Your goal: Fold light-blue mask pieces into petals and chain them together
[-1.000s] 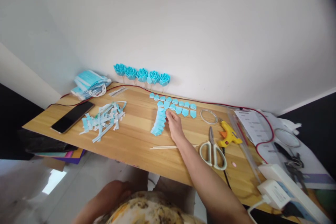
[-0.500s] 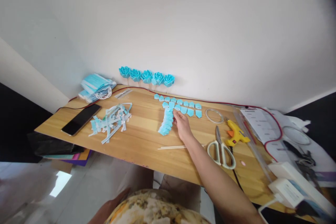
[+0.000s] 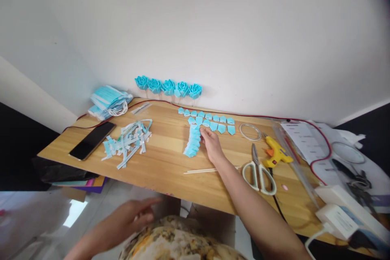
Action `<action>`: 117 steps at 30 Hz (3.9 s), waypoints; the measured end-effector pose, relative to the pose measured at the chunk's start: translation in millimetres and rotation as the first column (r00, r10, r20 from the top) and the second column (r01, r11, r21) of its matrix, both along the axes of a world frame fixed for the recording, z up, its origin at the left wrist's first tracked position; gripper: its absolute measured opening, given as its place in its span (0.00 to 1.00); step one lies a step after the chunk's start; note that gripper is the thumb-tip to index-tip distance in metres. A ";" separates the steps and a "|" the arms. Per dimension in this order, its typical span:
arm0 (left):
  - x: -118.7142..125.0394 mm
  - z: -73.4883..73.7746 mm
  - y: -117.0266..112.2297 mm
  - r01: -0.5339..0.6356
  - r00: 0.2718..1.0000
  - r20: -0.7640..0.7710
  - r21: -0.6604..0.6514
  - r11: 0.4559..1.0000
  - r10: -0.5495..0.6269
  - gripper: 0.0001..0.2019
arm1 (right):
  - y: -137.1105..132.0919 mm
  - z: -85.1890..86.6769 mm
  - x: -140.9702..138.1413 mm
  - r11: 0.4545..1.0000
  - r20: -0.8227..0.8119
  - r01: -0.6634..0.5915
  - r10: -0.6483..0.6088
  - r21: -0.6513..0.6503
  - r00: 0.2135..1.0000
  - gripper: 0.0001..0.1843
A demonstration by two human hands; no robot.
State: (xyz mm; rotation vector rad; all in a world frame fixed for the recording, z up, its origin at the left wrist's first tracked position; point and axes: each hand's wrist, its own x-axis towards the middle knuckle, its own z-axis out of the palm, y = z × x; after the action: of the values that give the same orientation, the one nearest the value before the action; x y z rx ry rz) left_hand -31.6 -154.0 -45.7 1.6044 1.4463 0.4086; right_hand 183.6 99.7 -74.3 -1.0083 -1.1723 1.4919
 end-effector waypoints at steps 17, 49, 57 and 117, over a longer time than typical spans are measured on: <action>61.5 27.0 241.3 -0.464 0.761 0.604 0.248 0.850 0.239 0.19 | 4.8 9.0 7.7 0.999 0.016 0.043 -0.043 0.006 0.999 0.20; 63.4 -11.2 236.8 -0.283 0.843 0.505 0.123 0.951 0.186 0.19 | 4.8 11.4 10.5 0.997 0.140 -0.018 0.007 0.077 0.990 0.16; 65.0 -14.5 236.3 -0.247 0.809 0.571 0.122 0.961 0.135 0.17 | 1.6 8.7 9.8 0.986 0.207 -0.021 -0.013 0.163 0.978 0.16; 36.4 -10.1 261.2 -0.168 0.888 0.458 0.226 0.959 0.048 0.22 | 22.9 3.7 -1.9 0.984 0.120 0.074 -0.094 0.161 0.988 0.22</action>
State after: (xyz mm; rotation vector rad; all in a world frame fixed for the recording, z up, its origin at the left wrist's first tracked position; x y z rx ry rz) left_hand 4.8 107.2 -55.8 1.5004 1.1586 1.0044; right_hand 181.8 122.6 -70.6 -1.0448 -1.2991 1.2638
